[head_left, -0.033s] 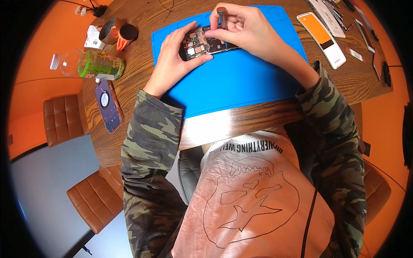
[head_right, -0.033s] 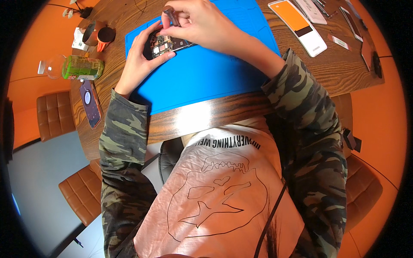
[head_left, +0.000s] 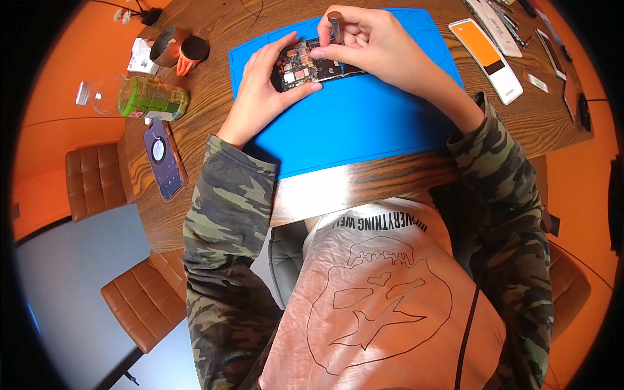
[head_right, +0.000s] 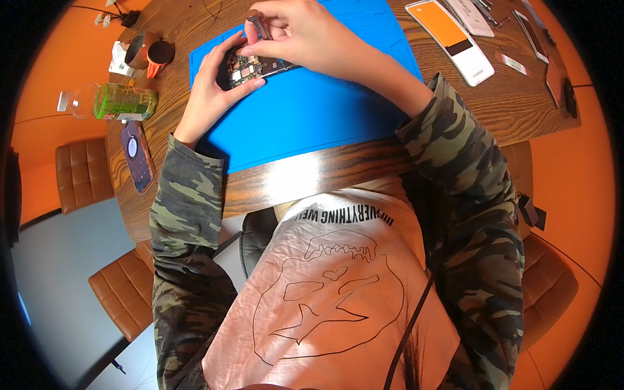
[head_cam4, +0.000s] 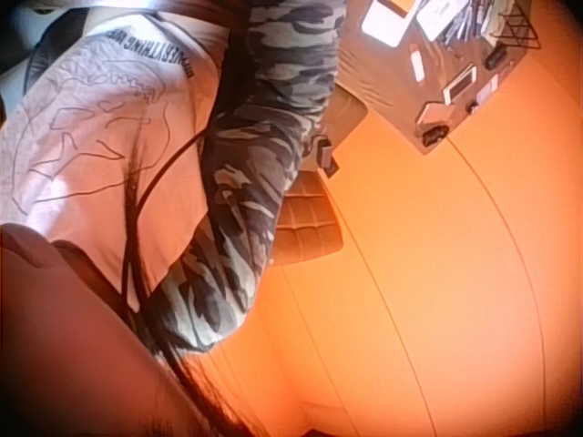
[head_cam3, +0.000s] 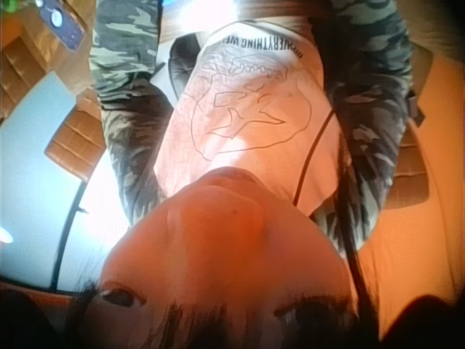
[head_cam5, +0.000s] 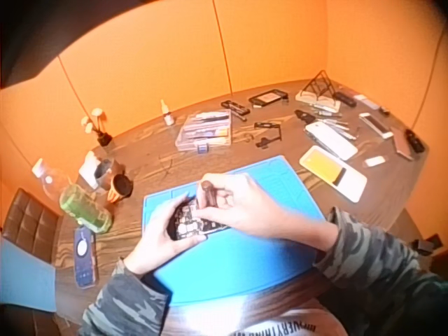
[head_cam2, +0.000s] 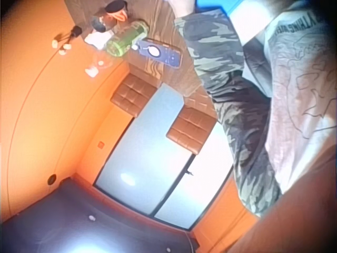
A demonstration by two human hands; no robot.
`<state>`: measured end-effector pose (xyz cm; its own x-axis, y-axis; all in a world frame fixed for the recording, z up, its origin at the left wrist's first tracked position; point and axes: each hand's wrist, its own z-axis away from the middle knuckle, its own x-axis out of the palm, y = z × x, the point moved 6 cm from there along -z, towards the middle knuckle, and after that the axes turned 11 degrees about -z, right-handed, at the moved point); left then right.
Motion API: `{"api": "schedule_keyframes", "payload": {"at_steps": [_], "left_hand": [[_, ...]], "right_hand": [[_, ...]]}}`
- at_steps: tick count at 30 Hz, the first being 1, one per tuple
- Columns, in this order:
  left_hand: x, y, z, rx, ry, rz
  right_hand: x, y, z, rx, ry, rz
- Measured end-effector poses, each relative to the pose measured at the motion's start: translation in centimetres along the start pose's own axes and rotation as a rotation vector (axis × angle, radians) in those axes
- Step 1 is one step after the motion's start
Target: The person uses a screwdriver to remove screws from a disassembled smartphone motherboard placed on a blue mat. They then use their fingers to lift and detach a small ribbon cable or connector from the board.
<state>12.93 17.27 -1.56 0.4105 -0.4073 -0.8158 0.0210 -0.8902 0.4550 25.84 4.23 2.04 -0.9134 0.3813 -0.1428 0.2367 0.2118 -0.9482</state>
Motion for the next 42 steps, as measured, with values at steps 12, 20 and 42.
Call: {"api": "schedule_keyframes", "payload": {"at_steps": [12,20,42], "left_hand": [[0.1,-0.1,-0.1,0.0,-0.037,-0.005],[0.0,0.0,-0.1,0.011,-0.035,-0.01],[0.4,-0.8,-0.1,-0.012,-0.017,0.062]], "right_hand": [[-0.5,-1.2,0.3,-0.013,0.111,-0.03],[-1.0,-0.9,0.2,0.135,-0.029,-0.207],[-1.0,-1.2,-0.6,-0.099,0.087,-0.065]]}}
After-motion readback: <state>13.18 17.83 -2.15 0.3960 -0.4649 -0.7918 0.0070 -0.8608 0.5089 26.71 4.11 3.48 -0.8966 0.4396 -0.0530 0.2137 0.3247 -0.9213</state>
